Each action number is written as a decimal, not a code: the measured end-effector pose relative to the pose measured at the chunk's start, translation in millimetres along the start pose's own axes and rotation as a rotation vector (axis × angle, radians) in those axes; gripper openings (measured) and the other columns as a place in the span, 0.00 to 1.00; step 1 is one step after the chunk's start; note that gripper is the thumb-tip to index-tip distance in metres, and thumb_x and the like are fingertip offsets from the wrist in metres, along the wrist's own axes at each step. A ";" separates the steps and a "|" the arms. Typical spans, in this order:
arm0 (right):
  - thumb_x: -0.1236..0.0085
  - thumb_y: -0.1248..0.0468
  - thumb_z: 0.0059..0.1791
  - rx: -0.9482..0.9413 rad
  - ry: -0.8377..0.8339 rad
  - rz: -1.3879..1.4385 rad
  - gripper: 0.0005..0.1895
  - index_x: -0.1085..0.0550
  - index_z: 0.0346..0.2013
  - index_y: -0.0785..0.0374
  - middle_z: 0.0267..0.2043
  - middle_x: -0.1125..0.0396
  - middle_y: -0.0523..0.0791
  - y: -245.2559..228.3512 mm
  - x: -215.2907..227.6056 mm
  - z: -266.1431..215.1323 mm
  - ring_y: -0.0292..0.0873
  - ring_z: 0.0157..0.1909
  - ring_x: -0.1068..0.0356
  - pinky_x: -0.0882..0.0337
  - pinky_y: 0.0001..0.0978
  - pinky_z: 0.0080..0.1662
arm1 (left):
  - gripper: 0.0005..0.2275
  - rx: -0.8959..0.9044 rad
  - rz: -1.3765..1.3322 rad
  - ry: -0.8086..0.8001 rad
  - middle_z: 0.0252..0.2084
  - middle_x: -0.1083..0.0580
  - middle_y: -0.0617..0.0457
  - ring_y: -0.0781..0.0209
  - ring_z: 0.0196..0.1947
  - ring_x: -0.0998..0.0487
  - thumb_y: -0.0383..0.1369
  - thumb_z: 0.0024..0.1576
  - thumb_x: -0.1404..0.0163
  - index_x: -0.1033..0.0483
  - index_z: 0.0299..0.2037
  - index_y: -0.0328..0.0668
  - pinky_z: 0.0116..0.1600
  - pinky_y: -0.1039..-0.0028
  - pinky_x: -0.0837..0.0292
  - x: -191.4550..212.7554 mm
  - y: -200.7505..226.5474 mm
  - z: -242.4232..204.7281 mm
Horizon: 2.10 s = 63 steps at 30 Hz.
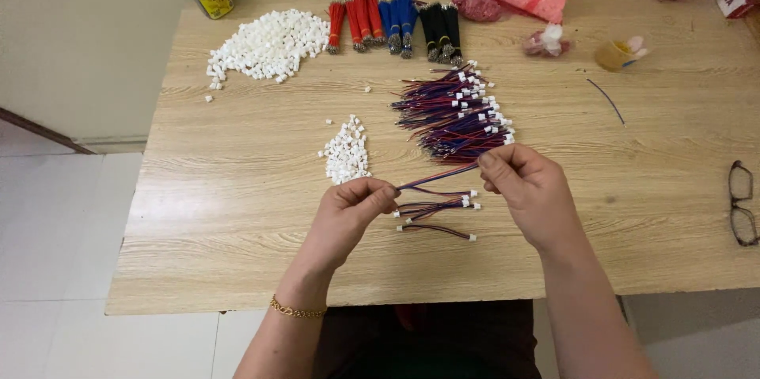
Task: Attaching small white plastic connectors to the ends of colored wires to assemble wire harnesses
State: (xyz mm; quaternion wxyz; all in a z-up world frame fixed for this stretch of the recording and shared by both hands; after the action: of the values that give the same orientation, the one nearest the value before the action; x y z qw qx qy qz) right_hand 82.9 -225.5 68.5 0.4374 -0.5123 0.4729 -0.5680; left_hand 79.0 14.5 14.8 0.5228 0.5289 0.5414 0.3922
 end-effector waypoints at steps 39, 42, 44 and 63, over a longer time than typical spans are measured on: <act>0.43 0.66 0.46 0.101 -0.372 -0.372 0.04 0.22 0.28 0.61 0.23 0.29 0.49 -32.1 -65.7 -10.1 0.47 0.32 0.28 0.30 0.38 0.39 | 0.06 -0.054 -0.083 0.013 0.26 0.24 0.50 0.66 0.32 0.26 0.29 0.55 0.44 0.21 0.37 0.33 0.43 0.76 0.28 -14.3 -5.3 -6.3; 0.44 0.65 0.46 0.072 -0.372 -0.366 0.06 0.22 0.26 0.62 0.22 0.30 0.49 -27.5 -65.7 -9.3 0.45 0.30 0.28 0.30 0.36 0.39 | 0.06 -0.065 -0.062 0.015 0.26 0.24 0.50 0.66 0.32 0.26 0.29 0.55 0.44 0.21 0.37 0.33 0.43 0.75 0.28 -10.9 -14.8 -3.2; 0.44 0.66 0.46 0.058 -0.364 -0.343 0.05 0.22 0.28 0.62 0.22 0.30 0.49 -13.8 -66.3 -8.2 0.44 0.31 0.30 0.31 0.37 0.39 | 0.05 -0.075 -0.030 0.024 0.27 0.24 0.51 0.66 0.33 0.27 0.29 0.56 0.45 0.22 0.37 0.34 0.43 0.75 0.28 -9.7 -19.3 -2.6; 0.42 0.60 0.47 0.056 -0.239 -0.432 0.06 0.24 0.34 0.59 0.30 0.30 0.48 25.9 -63.6 26.0 0.49 0.40 0.28 0.30 0.39 0.45 | 0.12 -0.186 0.345 -0.104 0.32 0.24 0.47 0.57 0.35 0.27 0.32 0.53 0.45 0.22 0.44 0.38 0.46 0.64 0.29 -2.2 59.3 41.0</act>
State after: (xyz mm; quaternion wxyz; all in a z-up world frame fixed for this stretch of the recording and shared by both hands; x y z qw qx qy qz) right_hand 115.0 -169.8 33.0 0.3725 -0.6529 0.2813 -0.5965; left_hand 128.6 14.9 67.1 0.5217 0.5826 0.3767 0.4964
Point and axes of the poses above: each hand's wrist, its own z-axis towards the middle knuckle, its own x-axis out of the back of the hand, y = z × x, the point moved 6 cm from there along z, towards the middle knuckle
